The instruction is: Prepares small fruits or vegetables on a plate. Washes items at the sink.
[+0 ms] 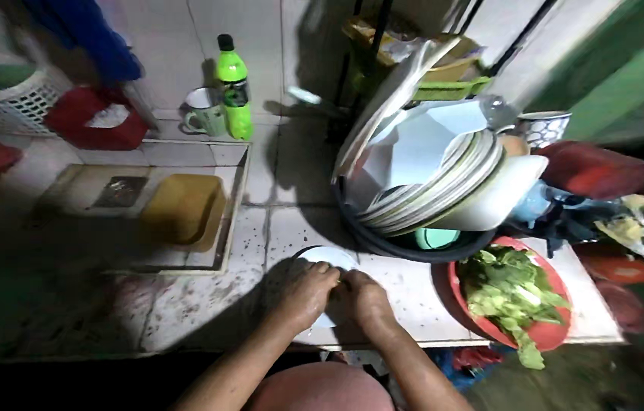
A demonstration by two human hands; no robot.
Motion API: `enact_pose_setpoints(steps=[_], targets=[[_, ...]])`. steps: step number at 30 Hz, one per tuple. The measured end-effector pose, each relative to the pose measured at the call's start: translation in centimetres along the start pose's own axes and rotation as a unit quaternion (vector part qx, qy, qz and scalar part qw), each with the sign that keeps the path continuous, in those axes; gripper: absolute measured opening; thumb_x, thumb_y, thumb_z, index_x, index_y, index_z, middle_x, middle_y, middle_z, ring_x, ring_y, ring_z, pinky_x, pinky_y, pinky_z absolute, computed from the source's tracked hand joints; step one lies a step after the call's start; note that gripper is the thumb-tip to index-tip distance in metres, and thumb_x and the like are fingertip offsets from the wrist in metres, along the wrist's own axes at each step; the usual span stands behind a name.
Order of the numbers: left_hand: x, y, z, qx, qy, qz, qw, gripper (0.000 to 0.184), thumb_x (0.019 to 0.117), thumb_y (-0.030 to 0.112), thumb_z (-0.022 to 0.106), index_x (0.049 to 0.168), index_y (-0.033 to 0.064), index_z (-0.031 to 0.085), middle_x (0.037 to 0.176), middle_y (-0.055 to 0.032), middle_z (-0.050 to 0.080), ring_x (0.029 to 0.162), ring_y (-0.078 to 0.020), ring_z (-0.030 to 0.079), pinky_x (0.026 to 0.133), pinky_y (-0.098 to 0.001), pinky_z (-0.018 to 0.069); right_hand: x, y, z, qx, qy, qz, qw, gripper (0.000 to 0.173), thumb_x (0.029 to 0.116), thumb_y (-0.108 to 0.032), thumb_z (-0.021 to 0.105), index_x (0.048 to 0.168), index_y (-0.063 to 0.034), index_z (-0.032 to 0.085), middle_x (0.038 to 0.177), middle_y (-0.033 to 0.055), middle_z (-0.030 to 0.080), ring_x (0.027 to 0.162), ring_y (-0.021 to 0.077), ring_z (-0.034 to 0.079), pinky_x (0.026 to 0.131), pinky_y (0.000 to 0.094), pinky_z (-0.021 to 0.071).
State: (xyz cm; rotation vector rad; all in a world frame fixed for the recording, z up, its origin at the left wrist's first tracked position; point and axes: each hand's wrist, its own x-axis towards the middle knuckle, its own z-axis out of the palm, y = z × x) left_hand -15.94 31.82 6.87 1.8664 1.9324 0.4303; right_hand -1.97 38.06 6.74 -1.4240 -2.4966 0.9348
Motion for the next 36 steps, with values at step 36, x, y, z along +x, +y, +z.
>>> enact_pose_setpoints(steps=[36], targets=[[-0.8,-0.2,-0.7,0.077,-0.008,-0.010,0.997,0.016,0.1022,0.014,0.060,0.108,0.0075,0.073,0.106,-0.0111,0.068,0.107,-0.0288,0.065,0.098,-0.0446,0.0522,-1.8,-0.1,-0.2,-0.013,0.036,0.000,0.999,0.020,0.1013,-0.017,0.062,0.106,-0.0028,0.075,0.098,0.0159,0.073,0.092,0.0329,0.073,0.082,0.0523,0.0590]])
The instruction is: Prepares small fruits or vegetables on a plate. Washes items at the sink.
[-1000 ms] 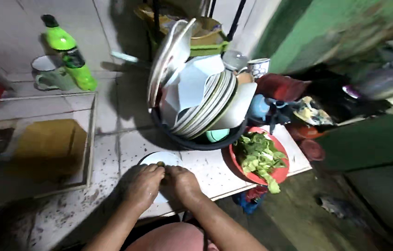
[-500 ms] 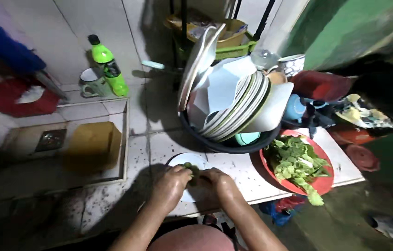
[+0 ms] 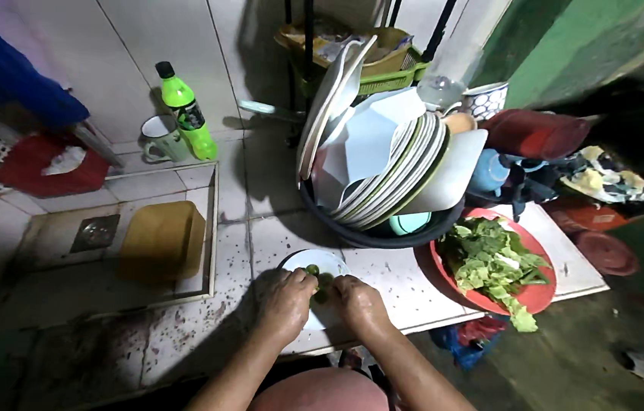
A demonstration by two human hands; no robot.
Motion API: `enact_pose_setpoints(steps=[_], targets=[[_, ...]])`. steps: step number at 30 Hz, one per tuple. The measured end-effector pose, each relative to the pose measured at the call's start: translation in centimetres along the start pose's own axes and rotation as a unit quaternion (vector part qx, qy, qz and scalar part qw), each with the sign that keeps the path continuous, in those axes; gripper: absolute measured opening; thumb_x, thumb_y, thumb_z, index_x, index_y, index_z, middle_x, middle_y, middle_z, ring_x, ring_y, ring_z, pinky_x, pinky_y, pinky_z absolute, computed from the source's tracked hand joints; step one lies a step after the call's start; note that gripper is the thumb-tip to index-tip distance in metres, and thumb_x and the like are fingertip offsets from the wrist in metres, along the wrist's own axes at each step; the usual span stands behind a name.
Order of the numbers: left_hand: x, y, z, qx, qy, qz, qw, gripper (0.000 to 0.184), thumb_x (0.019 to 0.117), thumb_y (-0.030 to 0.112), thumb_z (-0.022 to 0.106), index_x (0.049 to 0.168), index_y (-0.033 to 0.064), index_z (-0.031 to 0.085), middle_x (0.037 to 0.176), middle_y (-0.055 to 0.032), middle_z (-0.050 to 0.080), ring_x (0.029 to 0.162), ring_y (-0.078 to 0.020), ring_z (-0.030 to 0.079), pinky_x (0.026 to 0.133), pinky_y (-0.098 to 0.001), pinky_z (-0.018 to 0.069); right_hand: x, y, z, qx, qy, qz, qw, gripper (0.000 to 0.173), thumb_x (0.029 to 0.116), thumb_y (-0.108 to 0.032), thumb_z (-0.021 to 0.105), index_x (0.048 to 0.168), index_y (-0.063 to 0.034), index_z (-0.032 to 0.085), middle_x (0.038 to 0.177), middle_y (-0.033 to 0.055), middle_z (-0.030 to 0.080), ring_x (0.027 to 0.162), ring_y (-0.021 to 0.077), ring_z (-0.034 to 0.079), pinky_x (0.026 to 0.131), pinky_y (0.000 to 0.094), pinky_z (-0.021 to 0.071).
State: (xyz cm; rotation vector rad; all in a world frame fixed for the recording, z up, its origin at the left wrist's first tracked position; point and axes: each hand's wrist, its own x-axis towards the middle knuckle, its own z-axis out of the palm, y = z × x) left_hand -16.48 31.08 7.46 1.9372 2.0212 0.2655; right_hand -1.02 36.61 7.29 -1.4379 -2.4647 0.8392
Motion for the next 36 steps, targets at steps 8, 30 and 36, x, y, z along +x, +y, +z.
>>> enact_pose_setpoints(steps=[8,30,36], targets=[[-0.8,-0.8,-4.2,-0.137,0.155,0.086,0.975,0.017,0.0963,0.019,0.065,0.107,0.0140,0.077,0.098,-0.0010,0.072,0.085,-0.0125,0.070,0.077,-0.0348,0.0598,-0.6,-1.6,-4.2,0.065,0.056,-0.110,0.990,0.017,0.0961,-0.018,0.070,0.105,-0.0041,0.075,0.097,0.0142,0.072,0.089,0.0298,0.072,0.077,0.0498,0.0602],[-0.1,0.1,-4.1,-0.182,-0.074,-0.075,0.978,0.035,0.0986,0.015,0.066,0.132,0.0062,0.061,0.118,-0.0148,0.067,0.087,-0.0221,0.069,0.080,-0.0445,0.0573,-11.4,26.4,-7.5,0.050,-0.067,0.443,0.892,0.033,0.1027,-0.024,0.062,0.124,0.0001,0.068,0.120,0.0243,0.069,0.112,0.0401,0.067,0.101,0.0589,0.0503],[-0.3,0.4,-4.6,-0.182,-0.054,-0.116,0.975,0.033,0.0985,0.012,0.067,0.131,0.0046,0.062,0.120,-0.0147,0.066,0.090,-0.0221,0.068,0.081,-0.0430,0.0562,-9.9,31.8,-11.0,0.063,0.118,0.484,0.865,0.037,0.1052,-0.017,0.057,0.135,0.0052,0.060,0.127,0.0323,0.064,0.120,0.0485,0.062,0.103,0.0646,0.0473]])
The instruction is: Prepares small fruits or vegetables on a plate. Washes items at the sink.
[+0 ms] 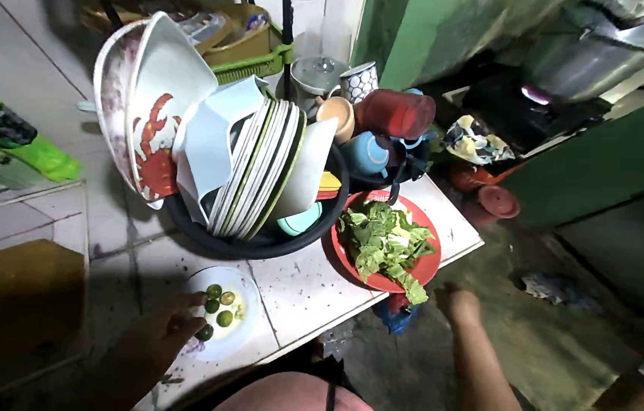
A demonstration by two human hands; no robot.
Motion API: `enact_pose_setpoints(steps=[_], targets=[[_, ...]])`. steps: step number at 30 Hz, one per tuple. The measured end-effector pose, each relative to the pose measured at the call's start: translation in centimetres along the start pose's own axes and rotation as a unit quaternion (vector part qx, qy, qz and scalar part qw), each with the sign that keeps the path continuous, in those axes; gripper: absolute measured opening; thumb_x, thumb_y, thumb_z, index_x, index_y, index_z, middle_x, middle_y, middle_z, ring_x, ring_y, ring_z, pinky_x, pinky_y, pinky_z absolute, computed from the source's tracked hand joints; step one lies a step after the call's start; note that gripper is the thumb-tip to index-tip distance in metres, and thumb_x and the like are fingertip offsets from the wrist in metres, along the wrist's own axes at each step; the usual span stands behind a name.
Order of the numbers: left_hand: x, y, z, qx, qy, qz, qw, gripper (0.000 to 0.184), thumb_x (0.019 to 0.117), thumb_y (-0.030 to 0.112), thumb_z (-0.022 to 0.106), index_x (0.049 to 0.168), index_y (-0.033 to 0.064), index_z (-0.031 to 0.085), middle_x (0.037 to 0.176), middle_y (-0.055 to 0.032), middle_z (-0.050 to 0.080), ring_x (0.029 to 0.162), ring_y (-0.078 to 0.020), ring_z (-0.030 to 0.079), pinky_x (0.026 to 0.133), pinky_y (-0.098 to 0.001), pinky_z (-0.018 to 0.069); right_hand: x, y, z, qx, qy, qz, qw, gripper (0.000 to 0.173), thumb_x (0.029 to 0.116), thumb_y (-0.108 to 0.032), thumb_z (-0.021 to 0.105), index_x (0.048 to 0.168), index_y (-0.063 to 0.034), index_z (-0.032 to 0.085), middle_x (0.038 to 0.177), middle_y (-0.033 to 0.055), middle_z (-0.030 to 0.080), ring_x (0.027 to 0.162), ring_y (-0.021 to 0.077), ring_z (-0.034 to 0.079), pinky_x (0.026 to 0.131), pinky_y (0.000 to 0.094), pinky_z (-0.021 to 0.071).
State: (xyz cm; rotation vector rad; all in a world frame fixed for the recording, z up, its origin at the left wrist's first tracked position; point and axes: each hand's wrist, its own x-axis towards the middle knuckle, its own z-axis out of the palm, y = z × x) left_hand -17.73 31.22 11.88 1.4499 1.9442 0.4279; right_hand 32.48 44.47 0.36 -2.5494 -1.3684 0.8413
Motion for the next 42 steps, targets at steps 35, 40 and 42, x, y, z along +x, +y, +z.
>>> enact_pose_setpoints(steps=[35,40,42], targets=[[2.8,2.0,2.7,0.281,-0.058,-0.012,0.958,0.024,0.0981,0.012,0.064,0.121,0.0055,0.071,0.116,-0.0153,0.068,0.112,-0.0337,0.064,0.092,-0.0487,0.0536,-21.5,-26.1,12.7,-0.156,-0.193,-0.416,0.875,0.025,0.1006,-0.021,0.062,0.121,-0.0120,0.072,0.122,0.0131,0.069,0.106,0.0323,0.070,0.090,0.0544,0.0564],[2.3,2.2,3.1,0.287,-0.065,-0.018,0.956,0.027,0.0989,0.004,0.058,0.123,0.0027,0.069,0.123,-0.0165,0.066,0.119,-0.0348,0.061,0.101,-0.0473,0.0497,-21.7,-25.3,12.9,-0.193,-0.179,-0.464,0.846,0.029,0.1018,-0.017,0.060,0.129,-0.0159,0.071,0.130,0.0135,0.065,0.107,0.0328,0.070,0.091,0.0507,0.0576],[2.3,2.1,3.4,0.285,-0.053,-0.024,0.957,0.025,0.0995,0.005,0.058,0.122,0.0020,0.069,0.124,-0.0162,0.066,0.120,-0.0343,0.060,0.101,-0.0470,0.0496,-21.7,-24.8,13.2,-0.191,-0.162,-0.491,0.834,0.029,0.1023,-0.016,0.059,0.129,-0.0150,0.071,0.126,0.0145,0.067,0.105,0.0333,0.070,0.090,0.0504,0.0580]])
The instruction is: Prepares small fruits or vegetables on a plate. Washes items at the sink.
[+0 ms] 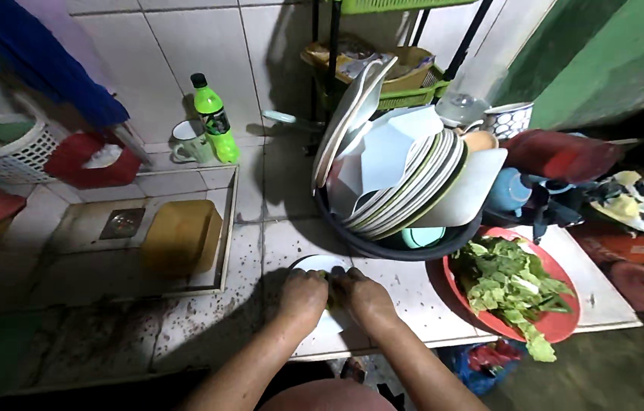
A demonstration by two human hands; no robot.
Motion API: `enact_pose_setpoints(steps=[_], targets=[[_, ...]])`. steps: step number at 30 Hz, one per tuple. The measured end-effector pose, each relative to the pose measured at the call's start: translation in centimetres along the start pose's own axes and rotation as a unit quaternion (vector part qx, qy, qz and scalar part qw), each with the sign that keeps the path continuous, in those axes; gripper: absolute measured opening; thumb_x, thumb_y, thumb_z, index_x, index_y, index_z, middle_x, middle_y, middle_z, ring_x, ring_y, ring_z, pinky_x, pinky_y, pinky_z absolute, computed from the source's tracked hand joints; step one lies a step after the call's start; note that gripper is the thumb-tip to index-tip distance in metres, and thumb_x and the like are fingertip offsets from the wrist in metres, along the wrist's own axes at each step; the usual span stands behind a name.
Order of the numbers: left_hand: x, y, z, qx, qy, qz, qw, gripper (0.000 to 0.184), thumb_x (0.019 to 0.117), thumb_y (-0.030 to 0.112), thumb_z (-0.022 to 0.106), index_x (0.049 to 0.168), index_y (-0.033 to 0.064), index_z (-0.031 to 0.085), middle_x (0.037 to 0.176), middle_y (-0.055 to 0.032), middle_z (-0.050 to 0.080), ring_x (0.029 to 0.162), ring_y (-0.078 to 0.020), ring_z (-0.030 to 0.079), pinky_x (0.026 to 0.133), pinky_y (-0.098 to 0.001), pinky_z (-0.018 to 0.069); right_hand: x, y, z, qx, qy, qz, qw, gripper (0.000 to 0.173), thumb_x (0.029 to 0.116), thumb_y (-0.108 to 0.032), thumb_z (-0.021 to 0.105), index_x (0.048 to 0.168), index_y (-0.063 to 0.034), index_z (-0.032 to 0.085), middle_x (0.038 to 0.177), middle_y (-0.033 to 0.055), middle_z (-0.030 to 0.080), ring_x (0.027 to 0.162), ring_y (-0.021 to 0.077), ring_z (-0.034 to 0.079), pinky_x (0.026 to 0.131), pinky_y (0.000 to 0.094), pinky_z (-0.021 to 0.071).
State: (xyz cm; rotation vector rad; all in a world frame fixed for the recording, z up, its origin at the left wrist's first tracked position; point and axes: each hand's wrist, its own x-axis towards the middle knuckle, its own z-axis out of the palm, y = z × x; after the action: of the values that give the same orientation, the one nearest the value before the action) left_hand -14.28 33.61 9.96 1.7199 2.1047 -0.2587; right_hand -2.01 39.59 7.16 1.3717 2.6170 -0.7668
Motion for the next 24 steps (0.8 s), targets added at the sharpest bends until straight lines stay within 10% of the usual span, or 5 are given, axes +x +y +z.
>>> enact_pose_setpoints(steps=[24], targets=[[0.7,0.3,1.3,-0.008,0.031,0.032,0.999,0.026,0.1034,0.003,0.049,0.122,-0.0042,0.066,0.125,-0.0199,0.064,0.124,-0.0347,0.059,0.107,-0.0448,0.0465,0.8,-1.0,0.9,-0.066,-0.031,-0.024,0.997,0.029,0.1016,-0.012,0.058,0.127,-0.0025,0.067,0.123,0.0186,0.066,0.107,0.0360,0.069,0.087,0.0494,0.0575]])
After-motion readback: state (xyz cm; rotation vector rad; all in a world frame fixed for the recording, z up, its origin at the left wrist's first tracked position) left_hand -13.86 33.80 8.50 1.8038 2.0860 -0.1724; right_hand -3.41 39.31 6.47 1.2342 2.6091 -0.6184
